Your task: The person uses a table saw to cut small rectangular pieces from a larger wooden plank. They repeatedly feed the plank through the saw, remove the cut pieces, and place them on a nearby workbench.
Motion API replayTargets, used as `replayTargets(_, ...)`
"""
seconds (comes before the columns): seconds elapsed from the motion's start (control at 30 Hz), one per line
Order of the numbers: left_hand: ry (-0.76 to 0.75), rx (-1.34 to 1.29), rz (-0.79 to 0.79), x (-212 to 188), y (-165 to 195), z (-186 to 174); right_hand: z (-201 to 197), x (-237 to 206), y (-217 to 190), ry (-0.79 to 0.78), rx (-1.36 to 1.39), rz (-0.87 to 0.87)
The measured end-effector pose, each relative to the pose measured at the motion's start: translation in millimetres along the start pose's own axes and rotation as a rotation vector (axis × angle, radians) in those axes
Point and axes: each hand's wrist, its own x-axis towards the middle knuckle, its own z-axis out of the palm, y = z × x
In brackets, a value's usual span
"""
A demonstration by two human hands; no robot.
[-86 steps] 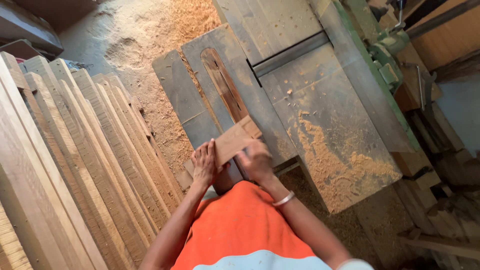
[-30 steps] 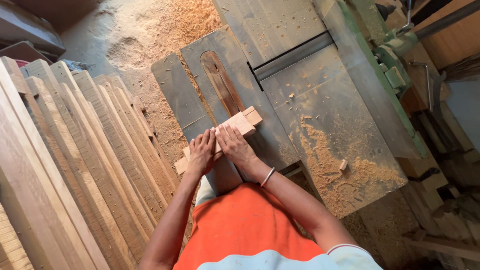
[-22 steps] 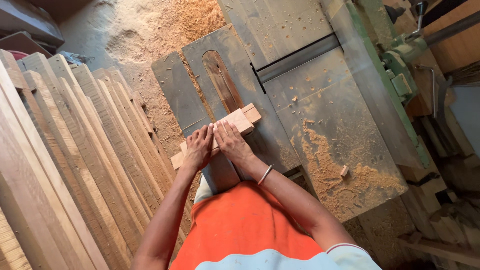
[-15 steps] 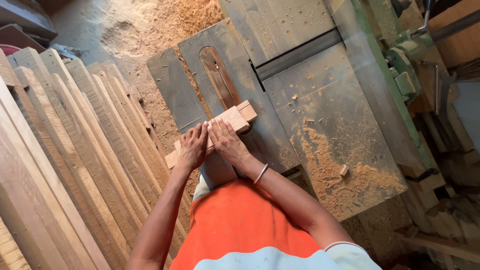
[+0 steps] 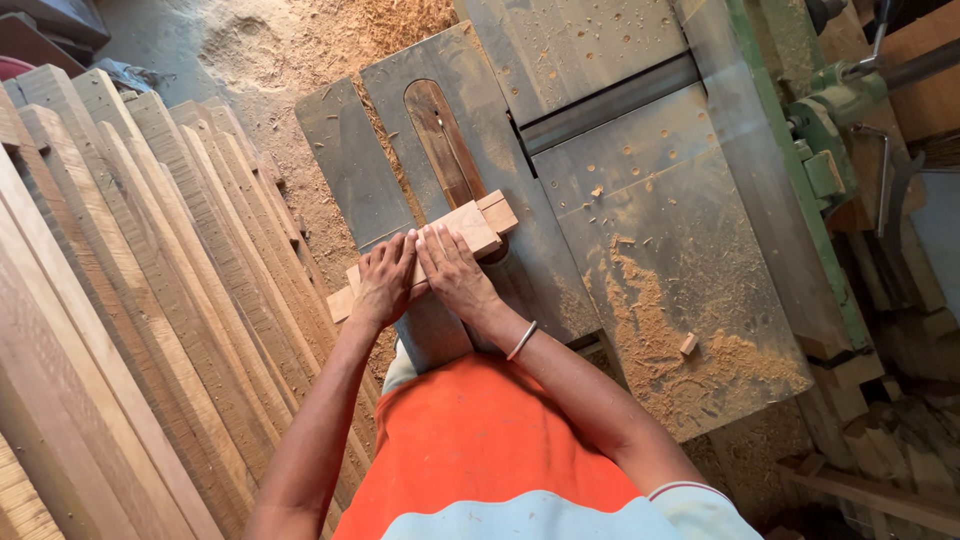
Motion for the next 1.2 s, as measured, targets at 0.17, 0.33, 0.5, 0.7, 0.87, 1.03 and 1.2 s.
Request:
replayTargets(0.17,0.045,0.012,0.026,-1.8,-2.1,2.2,1.2,-0.2,-1.1,0.016,-0.007,0.008)
replayTargets(0.33,0.027,0.006,0.023,-2.4,-3.4,2.9,-1.0,-0.4,-2.7,-0.003,-0.003,0.008)
replayTargets(0.5,0.024,-0.005,0.022,-6.3,-3.0,3.1,-2.3,-3.5,-6.4,-0.021,0.004,0.009)
replayTargets(0.7,-0.011,0.013,-0.001,-3.3,-3.2,3.1,1.7,-0.2,-5.1,-0.004,0.021,0.013)
replayTargets(0.87,-0.004,0.000,-0.006,0.8,-4.1,1.8,0.8,2.8,-1.8,0.006,0.053,0.013)
replayTargets(1.03,0.026,0.002,-0.002,1.8,-5.0,0.8,0.3,4.9,0.0,0.014,0.042,0.005)
replayTargets(1.2,0.038,-0.023,-0.004,2.9,-5.8,-2.9,0.1,7.7,1.0,0.014,0.031,-0.004)
